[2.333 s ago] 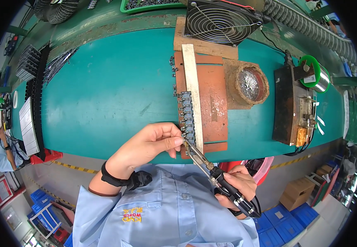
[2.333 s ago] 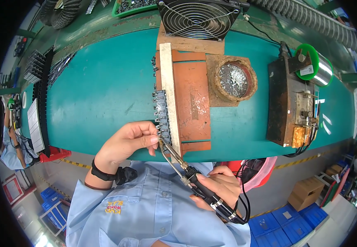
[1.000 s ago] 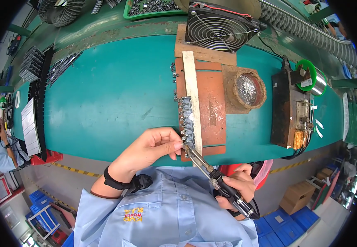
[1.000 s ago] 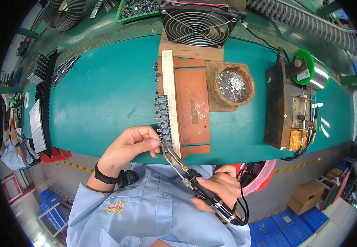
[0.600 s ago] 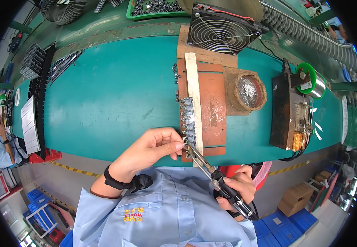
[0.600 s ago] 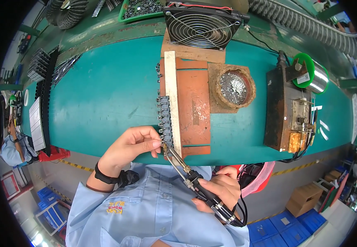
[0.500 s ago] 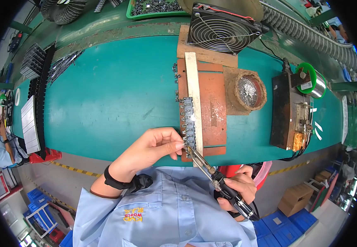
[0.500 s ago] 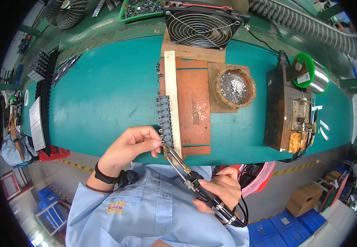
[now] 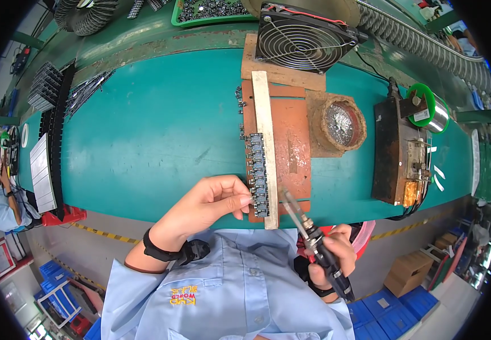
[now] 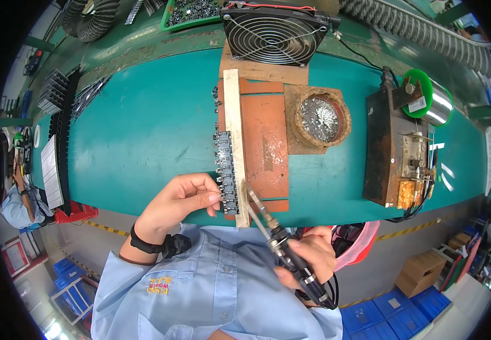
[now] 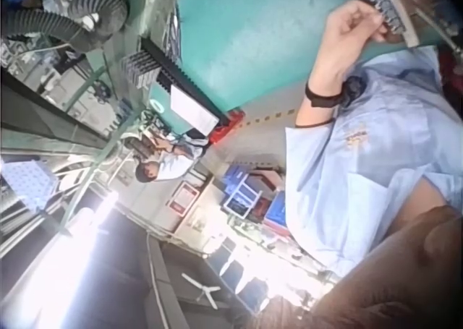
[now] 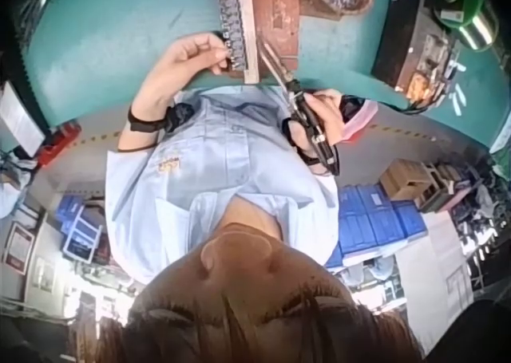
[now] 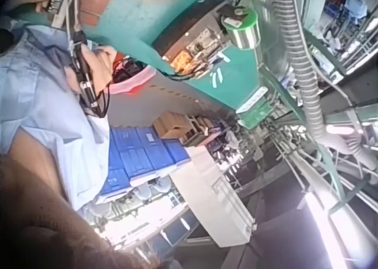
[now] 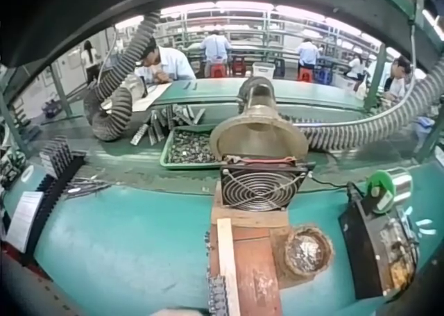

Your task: Soldering small electronic components onto a long PCB strip at a factory workbench.

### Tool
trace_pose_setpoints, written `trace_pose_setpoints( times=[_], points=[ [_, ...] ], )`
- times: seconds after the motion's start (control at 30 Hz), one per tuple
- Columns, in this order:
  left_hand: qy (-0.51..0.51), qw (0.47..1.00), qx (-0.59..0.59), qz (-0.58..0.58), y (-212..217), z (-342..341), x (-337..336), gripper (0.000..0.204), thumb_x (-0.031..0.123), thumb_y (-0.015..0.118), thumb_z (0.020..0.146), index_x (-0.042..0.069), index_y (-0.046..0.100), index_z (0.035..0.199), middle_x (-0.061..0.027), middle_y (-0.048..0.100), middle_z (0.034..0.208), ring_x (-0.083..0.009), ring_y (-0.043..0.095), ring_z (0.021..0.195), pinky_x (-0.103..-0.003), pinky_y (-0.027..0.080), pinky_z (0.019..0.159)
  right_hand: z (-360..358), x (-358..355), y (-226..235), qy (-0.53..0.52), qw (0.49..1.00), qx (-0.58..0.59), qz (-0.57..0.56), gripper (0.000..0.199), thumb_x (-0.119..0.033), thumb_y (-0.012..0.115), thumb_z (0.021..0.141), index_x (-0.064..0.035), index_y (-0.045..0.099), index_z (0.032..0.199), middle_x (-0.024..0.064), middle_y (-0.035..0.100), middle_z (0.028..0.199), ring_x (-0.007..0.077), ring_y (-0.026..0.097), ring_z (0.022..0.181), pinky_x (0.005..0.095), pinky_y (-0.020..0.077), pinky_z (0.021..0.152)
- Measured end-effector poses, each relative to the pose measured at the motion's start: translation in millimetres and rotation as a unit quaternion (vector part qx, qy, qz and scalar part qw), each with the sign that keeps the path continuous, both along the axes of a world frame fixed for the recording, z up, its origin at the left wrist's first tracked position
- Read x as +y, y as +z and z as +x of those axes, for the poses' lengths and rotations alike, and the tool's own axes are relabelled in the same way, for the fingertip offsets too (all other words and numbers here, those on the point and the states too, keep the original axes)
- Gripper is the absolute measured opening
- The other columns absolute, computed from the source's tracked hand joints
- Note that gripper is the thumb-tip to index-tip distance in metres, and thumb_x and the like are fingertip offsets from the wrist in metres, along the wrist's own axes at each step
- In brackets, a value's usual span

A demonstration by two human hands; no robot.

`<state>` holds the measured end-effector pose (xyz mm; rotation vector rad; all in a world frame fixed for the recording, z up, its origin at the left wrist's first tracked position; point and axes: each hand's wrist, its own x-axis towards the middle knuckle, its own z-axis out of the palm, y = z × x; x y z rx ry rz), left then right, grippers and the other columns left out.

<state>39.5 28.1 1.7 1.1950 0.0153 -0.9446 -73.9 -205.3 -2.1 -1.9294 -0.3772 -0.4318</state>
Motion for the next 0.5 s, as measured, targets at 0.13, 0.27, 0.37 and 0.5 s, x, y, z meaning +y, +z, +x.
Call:
trace_pose_setpoints(
  times=[0.13, 0.27, 0.37, 0.5],
  points=[
    [-0.003, 1.000, -0.003, -0.004, 0, 0, -1, 0.011, 0.011, 0.054, 0.086, 0.001, 0.055, 0.083, -0.0035, 0.058, 0.076, -0.0099, 0.055, 0.068, -0.022, 0.044, 0.064, -8, 10, -12, -0.142, 0.981, 0.056, 0.120, 0.046, -0.018, 0.070, 0.070, -0.0008, 0.051, 0.108, 0.0083, 0.060, 0.076, 0.0149, 0.057, 0.071, 0.0314, 0.0406, 0.068],
    [-0.004, 1.000, -0.007, -0.008, -1, -1, -1, 0.011, 0.011, 0.054, 0.086, 0.000, 0.055, 0.084, -0.0038, 0.058, 0.077, -0.0101, 0.055, 0.069, -0.022, 0.044, 0.065, 16, 17, -16, -0.324, 0.936, 0.072, 0.116, 0.048, -0.009, 0.066, 0.074, -0.0009, 0.045, 0.116, 0.0130, 0.057, 0.094, 0.0165, 0.055, 0.080, 0.0295, 0.0437, 0.073],
    [-0.001, 1.000, -0.013, -0.002, -1, -3, 0, 0.011, 0.011, 0.053, 0.086, 0.000, 0.054, 0.084, -0.0041, 0.058, 0.078, -0.0102, 0.055, 0.070, -0.022, 0.044, 0.065, 28, 12, -12, -0.290, 0.941, 0.173, 0.019, 0.047, -0.003, 0.056, 0.079, 0.0010, 0.038, 0.123, 0.0117, 0.051, 0.106, 0.0151, 0.052, 0.087, 0.0276, 0.0422, 0.080],
    [-0.007, 0.999, -0.026, 0.017, 2, 1, 4, 0.011, 0.010, 0.053, 0.086, -0.001, 0.055, 0.087, -0.0047, 0.058, 0.079, -0.0107, 0.055, 0.071, -0.023, 0.044, 0.066, 39, 20, -13, -0.302, 0.943, 0.060, 0.122, 0.048, 0.000, 0.063, 0.074, 0.0009, 0.043, 0.118, 0.0125, 0.055, 0.096, 0.0166, 0.056, 0.077, 0.0266, 0.0459, 0.071]
  ],
)
